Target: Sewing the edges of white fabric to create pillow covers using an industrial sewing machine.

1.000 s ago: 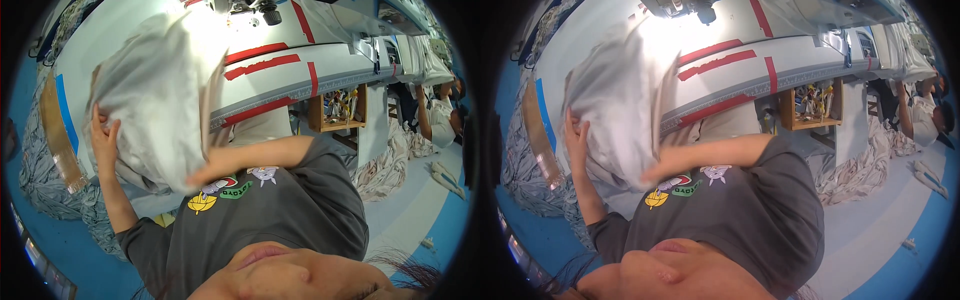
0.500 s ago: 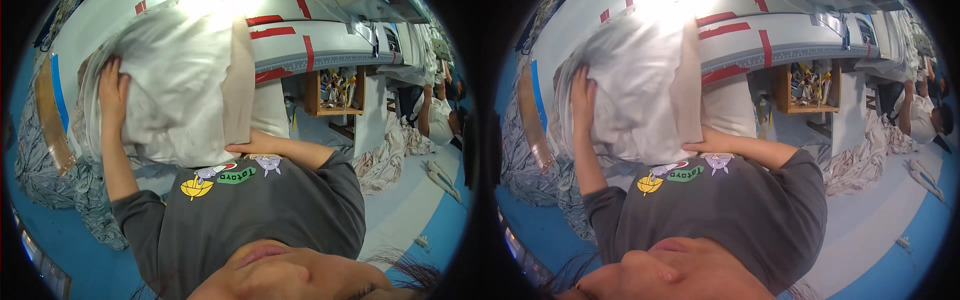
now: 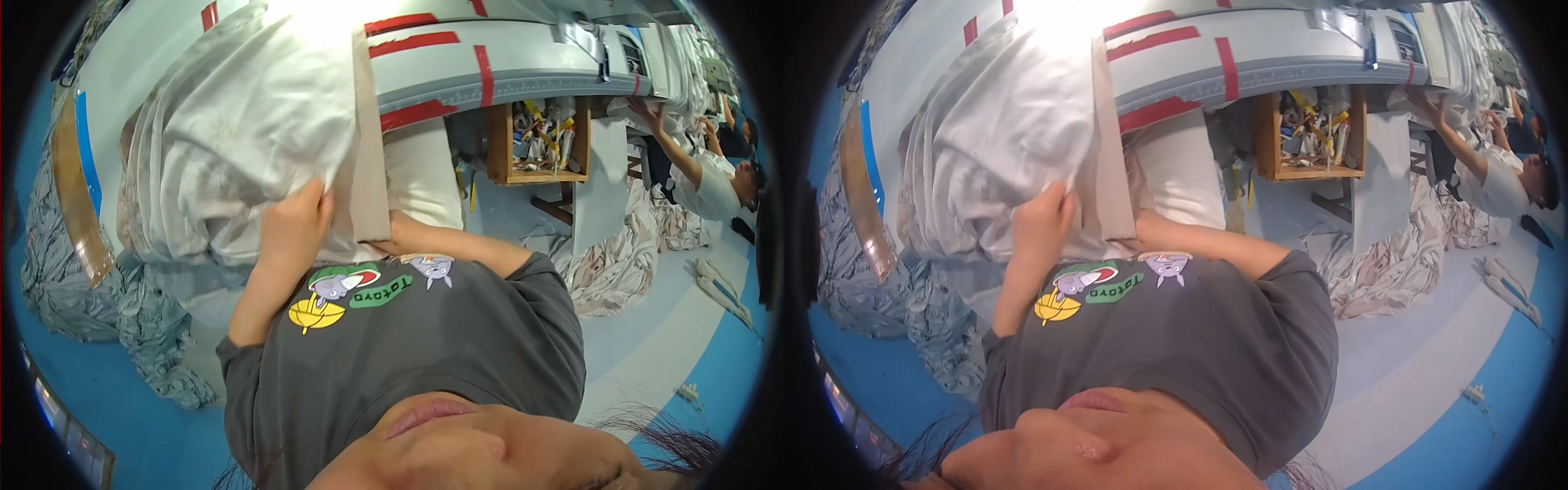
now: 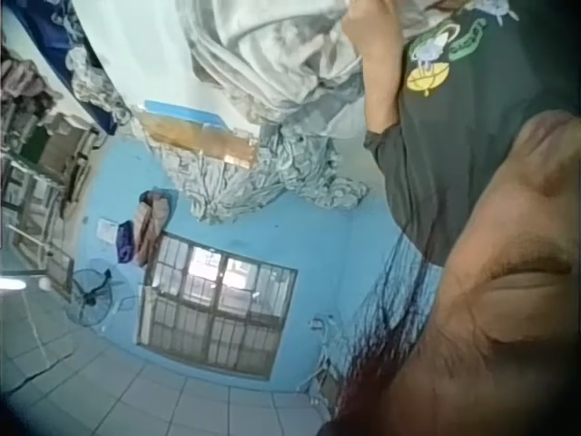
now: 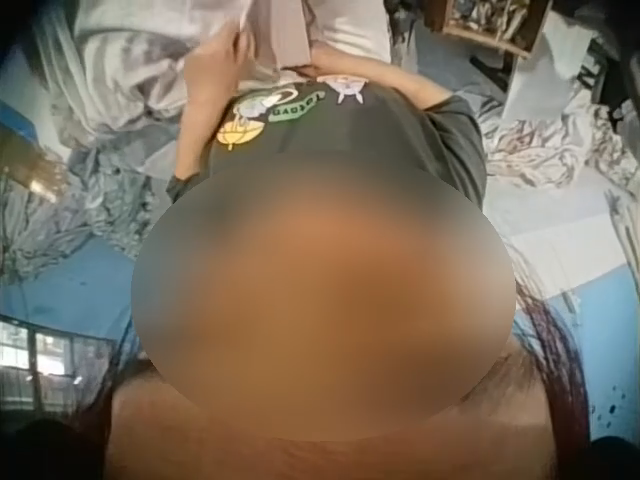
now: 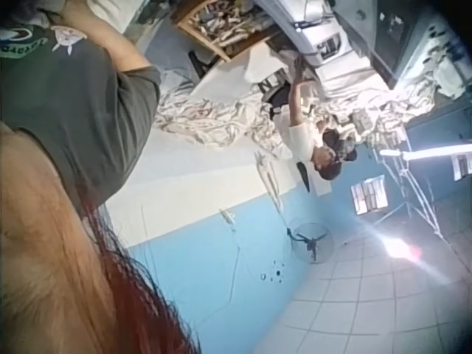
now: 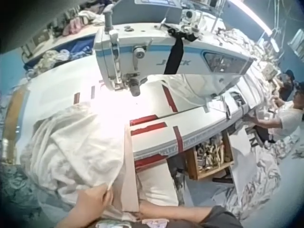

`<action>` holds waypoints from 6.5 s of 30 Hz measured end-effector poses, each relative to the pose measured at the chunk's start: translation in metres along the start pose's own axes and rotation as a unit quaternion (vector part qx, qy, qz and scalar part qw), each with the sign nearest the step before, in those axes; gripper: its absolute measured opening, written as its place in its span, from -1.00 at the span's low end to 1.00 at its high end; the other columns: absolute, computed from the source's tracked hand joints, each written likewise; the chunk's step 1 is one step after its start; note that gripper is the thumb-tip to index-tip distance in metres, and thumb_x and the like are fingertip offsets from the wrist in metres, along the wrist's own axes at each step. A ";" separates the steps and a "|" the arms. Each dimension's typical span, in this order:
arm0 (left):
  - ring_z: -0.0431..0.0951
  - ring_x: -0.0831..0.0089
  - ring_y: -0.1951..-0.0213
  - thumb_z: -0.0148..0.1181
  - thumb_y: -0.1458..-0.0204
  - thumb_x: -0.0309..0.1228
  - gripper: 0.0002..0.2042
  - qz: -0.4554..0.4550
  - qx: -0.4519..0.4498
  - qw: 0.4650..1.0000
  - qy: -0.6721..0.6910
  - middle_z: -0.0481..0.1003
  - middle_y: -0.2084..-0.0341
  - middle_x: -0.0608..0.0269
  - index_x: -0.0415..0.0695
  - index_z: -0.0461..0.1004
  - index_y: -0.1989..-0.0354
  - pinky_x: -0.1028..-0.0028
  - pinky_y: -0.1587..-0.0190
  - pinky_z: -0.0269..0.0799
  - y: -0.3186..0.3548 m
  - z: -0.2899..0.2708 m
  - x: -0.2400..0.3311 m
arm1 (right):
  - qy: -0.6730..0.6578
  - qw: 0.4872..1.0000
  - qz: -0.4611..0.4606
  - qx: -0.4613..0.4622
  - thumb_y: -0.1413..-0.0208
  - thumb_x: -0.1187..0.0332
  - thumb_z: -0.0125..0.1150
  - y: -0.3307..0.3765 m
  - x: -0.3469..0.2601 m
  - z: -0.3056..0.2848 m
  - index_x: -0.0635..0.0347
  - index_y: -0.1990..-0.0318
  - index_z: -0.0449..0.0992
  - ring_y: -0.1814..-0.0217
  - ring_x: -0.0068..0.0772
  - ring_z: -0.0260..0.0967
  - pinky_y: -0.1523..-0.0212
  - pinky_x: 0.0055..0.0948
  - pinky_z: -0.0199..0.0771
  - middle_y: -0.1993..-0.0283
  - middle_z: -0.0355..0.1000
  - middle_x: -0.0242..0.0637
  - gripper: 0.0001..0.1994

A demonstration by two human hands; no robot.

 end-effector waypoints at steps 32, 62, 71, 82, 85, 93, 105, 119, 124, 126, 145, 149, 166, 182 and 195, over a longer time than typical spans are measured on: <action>0.52 0.18 0.36 0.11 -0.05 -0.35 -0.72 0.089 -0.020 0.968 0.235 0.46 0.24 0.08 -0.09 0.40 0.05 0.31 0.30 0.41 -0.154 -0.042 0.026 | 0.188 0.973 -0.018 0.133 0.02 0.52 0.17 -0.148 -0.065 -0.253 0.25 0.33 0.51 0.44 -0.43 0.43 0.39 -0.51 0.42 0.44 0.47 -0.30 -0.92; 0.52 0.45 0.28 0.08 0.09 -0.49 -0.73 0.248 0.157 0.954 -0.063 0.46 0.16 0.43 0.00 0.48 0.16 0.50 0.32 0.48 -0.213 -0.027 -0.055 | 0.418 0.907 -0.035 0.036 0.09 0.45 0.25 -0.183 -0.047 -0.219 0.31 -0.08 0.33 -0.24 -0.04 0.17 -0.11 -0.25 0.32 -0.21 0.20 0.00 -0.50; 0.51 0.46 0.26 0.12 0.10 -0.48 -0.71 0.260 0.145 0.952 -0.066 0.46 0.16 0.40 -0.03 0.47 0.13 0.50 0.29 0.48 -0.212 -0.029 -0.058 | 0.468 0.879 0.070 0.058 -0.01 0.03 0.14 -0.185 -0.014 -0.228 0.37 -0.16 0.19 -0.18 0.01 0.18 -0.04 -0.21 0.31 -0.17 0.19 0.00 -0.32; 0.51 0.46 0.23 0.11 0.11 -0.49 -0.71 0.277 0.166 0.941 -0.098 0.46 0.13 0.37 -0.04 0.48 0.15 0.50 0.26 0.48 -0.215 -0.028 -0.055 | 0.494 0.861 -0.007 0.117 -0.03 0.03 0.13 -0.185 -0.020 -0.233 0.35 -0.12 0.25 0.03 0.01 0.32 0.11 -0.19 0.35 0.00 0.34 -0.01 -0.37; 0.51 0.46 0.22 0.10 0.12 -0.50 -0.70 0.271 0.161 0.944 -0.098 0.45 0.12 0.38 -0.03 0.48 0.14 0.51 0.25 0.48 -0.213 -0.030 -0.056 | 0.460 0.881 -0.015 0.106 -0.02 0.15 0.20 -0.193 -0.023 -0.232 0.31 -0.05 0.32 0.10 -0.02 0.34 0.17 -0.18 0.37 0.07 0.36 -0.08 -0.49; 0.48 0.43 0.26 0.10 0.13 -0.50 -0.67 0.268 0.130 0.952 -0.066 0.45 0.20 0.40 -0.02 0.48 0.11 0.47 0.24 0.47 -0.210 -0.034 -0.060 | 0.393 0.918 -0.045 0.034 -0.07 0.44 0.12 -0.215 -0.013 -0.228 0.25 0.02 0.40 0.07 -0.15 0.37 0.09 -0.34 0.42 0.07 0.36 -0.18 -0.70; 0.46 0.42 0.35 0.11 0.13 -0.48 -0.84 0.298 0.124 0.943 -0.084 0.45 0.43 0.37 -0.06 0.49 0.32 0.46 0.35 0.43 -0.228 -0.032 -0.080 | 0.177 0.944 0.190 0.206 -0.03 0.26 0.17 -0.216 0.036 -0.271 0.10 0.27 0.50 0.28 -0.18 0.42 0.27 -0.30 0.38 0.29 0.46 -0.20 -0.84; 0.42 0.30 0.12 0.11 0.08 -0.48 -0.81 0.264 0.121 0.953 -0.085 0.46 0.25 0.27 -0.10 0.49 0.24 0.35 0.06 0.38 -0.209 -0.041 -0.075 | 0.190 0.961 -0.103 0.171 -0.02 0.43 0.20 -0.165 -0.045 -0.245 0.22 0.35 0.48 0.34 -0.36 0.45 0.30 -0.47 0.47 0.36 0.46 -0.23 -0.92; 0.15 0.16 -0.26 0.19 0.09 -0.49 -0.46 0.191 0.114 0.974 0.049 0.21 -0.19 0.11 -0.12 0.27 -0.16 0.18 -0.26 0.05 -0.128 -0.051 -0.040 | -0.165 0.948 0.228 0.147 0.13 0.40 0.35 -0.073 -0.013 -0.152 0.24 0.17 0.50 0.03 -0.21 0.41 0.02 -0.40 0.39 0.17 0.46 -0.13 -0.69; 0.15 0.16 -0.26 0.19 0.08 -0.50 -0.46 0.154 0.052 0.985 0.055 0.22 -0.19 0.12 -0.13 0.27 -0.16 0.17 -0.26 0.05 -0.120 -0.037 -0.036 | -0.355 0.845 0.386 0.104 0.06 0.39 0.31 -0.057 0.012 -0.117 0.31 0.07 0.45 -0.10 -0.26 0.33 -0.06 -0.39 0.32 0.03 0.43 -0.11 -0.63; 0.49 0.27 0.67 0.22 0.05 -0.21 -0.72 0.029 0.019 0.999 -0.006 0.42 0.71 0.26 -0.11 0.29 0.55 0.37 0.66 0.35 -0.002 0.060 0.001 | -0.333 0.904 0.254 0.084 -0.08 0.12 0.17 -0.010 -0.018 -0.028 0.24 0.37 0.45 0.62 -0.71 0.15 0.63 -0.59 0.11 0.58 0.30 -0.52 -0.68; 0.49 0.24 0.67 0.21 0.04 -0.18 -0.71 0.030 0.007 0.999 -0.012 0.44 0.70 0.24 -0.12 0.31 0.52 0.35 0.65 0.35 0.002 0.048 0.013 | -0.329 0.853 0.400 0.072 -0.10 0.17 0.12 -0.002 -0.011 -0.027 0.25 0.22 0.42 0.48 -0.69 0.23 0.51 -0.60 0.21 0.44 0.34 -0.47 -0.71; 0.50 0.23 0.68 0.14 0.12 -0.34 -0.84 0.160 -0.109 0.981 -0.004 0.43 0.79 0.17 -0.11 0.41 0.65 0.33 0.62 0.38 -0.009 0.045 0.050 | -0.089 0.962 0.242 -0.092 -0.17 0.22 -0.05 0.018 -0.020 -0.025 0.26 0.30 0.47 0.23 -0.03 0.42 0.23 -0.18 0.38 0.33 0.44 0.00 -0.72; 0.44 0.12 0.07 0.05 -0.07 -0.35 -0.64 0.013 0.174 0.976 0.129 0.40 0.08 -0.08 -0.16 0.31 -0.05 0.32 0.04 0.32 -0.196 -0.054 -0.058 | 0.262 0.932 -0.243 -0.057 0.09 0.50 0.16 -0.083 -0.035 -0.122 0.21 0.33 0.56 0.03 -0.33 0.46 -0.03 -0.31 0.47 0.17 0.51 -0.26 -0.86; 0.50 0.15 0.45 0.24 0.23 -0.48 -0.88 -0.020 0.303 0.947 0.102 0.46 0.53 0.05 -0.23 0.45 0.52 0.33 0.36 0.40 -0.316 -0.070 -0.133 | 0.176 0.958 -0.204 -0.093 0.10 0.51 0.13 -0.133 -0.047 -0.161 0.24 0.33 0.50 0.02 -0.31 0.44 -0.02 -0.32 0.45 0.19 0.46 -0.26 -0.87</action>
Point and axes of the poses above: each hand's wrist, its own y-axis away from the middle knuckle, its own z-axis out of the palm, x = y × z, the point moved 4 cm from there along -y, towards the middle knuckle
